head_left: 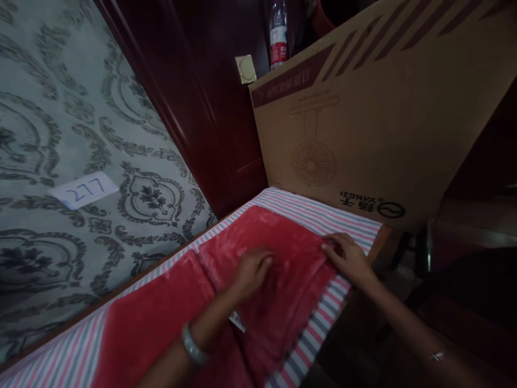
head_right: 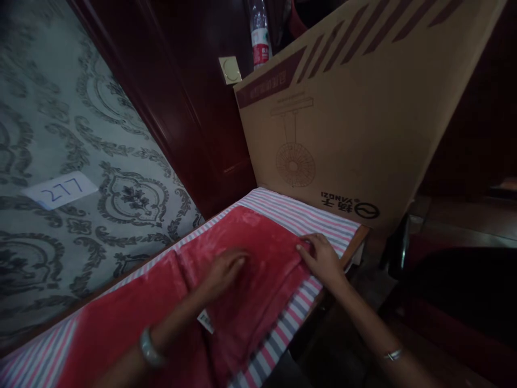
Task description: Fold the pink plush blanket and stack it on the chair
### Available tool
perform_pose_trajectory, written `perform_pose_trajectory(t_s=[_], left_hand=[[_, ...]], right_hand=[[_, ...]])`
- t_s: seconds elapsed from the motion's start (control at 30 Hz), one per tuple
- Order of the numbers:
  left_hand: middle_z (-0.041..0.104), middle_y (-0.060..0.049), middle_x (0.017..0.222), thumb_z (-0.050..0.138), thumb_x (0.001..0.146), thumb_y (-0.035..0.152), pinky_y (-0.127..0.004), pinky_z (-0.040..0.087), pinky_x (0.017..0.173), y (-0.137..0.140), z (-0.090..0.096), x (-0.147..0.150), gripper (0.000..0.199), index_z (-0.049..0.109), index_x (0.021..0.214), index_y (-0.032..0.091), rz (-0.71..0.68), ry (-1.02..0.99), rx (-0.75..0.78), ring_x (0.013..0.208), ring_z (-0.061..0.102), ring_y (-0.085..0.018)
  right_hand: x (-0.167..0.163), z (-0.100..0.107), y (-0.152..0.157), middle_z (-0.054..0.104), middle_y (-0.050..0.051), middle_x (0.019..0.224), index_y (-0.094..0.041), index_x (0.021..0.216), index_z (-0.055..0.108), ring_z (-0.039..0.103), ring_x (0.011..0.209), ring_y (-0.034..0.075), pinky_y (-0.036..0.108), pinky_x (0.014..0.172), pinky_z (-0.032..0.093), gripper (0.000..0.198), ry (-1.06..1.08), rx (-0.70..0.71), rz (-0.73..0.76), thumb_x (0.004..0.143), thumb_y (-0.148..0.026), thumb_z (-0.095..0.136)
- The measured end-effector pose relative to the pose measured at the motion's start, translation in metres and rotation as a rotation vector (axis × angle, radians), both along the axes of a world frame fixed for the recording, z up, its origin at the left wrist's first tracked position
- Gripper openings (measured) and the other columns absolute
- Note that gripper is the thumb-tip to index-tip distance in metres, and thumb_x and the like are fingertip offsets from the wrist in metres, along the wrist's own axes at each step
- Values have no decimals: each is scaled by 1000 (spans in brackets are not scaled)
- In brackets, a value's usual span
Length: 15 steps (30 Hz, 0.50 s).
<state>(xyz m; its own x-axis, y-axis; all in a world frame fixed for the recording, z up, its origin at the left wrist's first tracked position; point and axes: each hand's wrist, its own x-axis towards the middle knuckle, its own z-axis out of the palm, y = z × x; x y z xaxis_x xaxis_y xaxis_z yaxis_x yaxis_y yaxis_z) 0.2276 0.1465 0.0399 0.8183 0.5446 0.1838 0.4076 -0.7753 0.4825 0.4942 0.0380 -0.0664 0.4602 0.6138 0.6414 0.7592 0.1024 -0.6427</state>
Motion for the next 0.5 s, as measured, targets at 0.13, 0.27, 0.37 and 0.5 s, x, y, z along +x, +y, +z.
perform_pose_trajectory(t_s=[0.13, 0.27, 0.37, 0.5], left_hand=[[57, -17, 142, 49, 91, 19, -43, 38, 112, 83, 11, 12, 43, 57, 132, 14, 404, 107, 93, 132, 52, -27], [64, -19, 132, 51, 93, 28, -38, 43, 103, 143, 8, 28, 36, 62, 123, 12, 580, 200, -5, 127, 57, -29], [73, -17, 108, 50, 94, 32, -33, 47, 90, 173, 6, 44, 28, 69, 97, 12, 593, 168, -80, 109, 66, -28], [70, -8, 76, 61, 88, 40, -29, 47, 69, 199, 5, 68, 31, 65, 71, 15, 562, 85, -210, 77, 66, -23]], right_hand=[[0, -13, 4, 73, 10, 91, -24, 95, 68, 69, 85, 30, 45, 76, 56, 42, 4, -41, -52, 90, -61, 49], [-2, -20, 4, 73, 10, 93, -26, 100, 67, 69, 85, 31, 47, 75, 57, 40, -13, -46, -95, 89, -61, 53], [-3, -21, 2, 73, 11, 97, -26, 105, 66, 69, 90, 33, 49, 78, 56, 39, -43, -55, -85, 85, -59, 58], [-4, -16, -3, 73, 11, 106, -23, 113, 65, 67, 98, 32, 48, 84, 55, 42, -20, -144, -66, 86, -54, 54]])
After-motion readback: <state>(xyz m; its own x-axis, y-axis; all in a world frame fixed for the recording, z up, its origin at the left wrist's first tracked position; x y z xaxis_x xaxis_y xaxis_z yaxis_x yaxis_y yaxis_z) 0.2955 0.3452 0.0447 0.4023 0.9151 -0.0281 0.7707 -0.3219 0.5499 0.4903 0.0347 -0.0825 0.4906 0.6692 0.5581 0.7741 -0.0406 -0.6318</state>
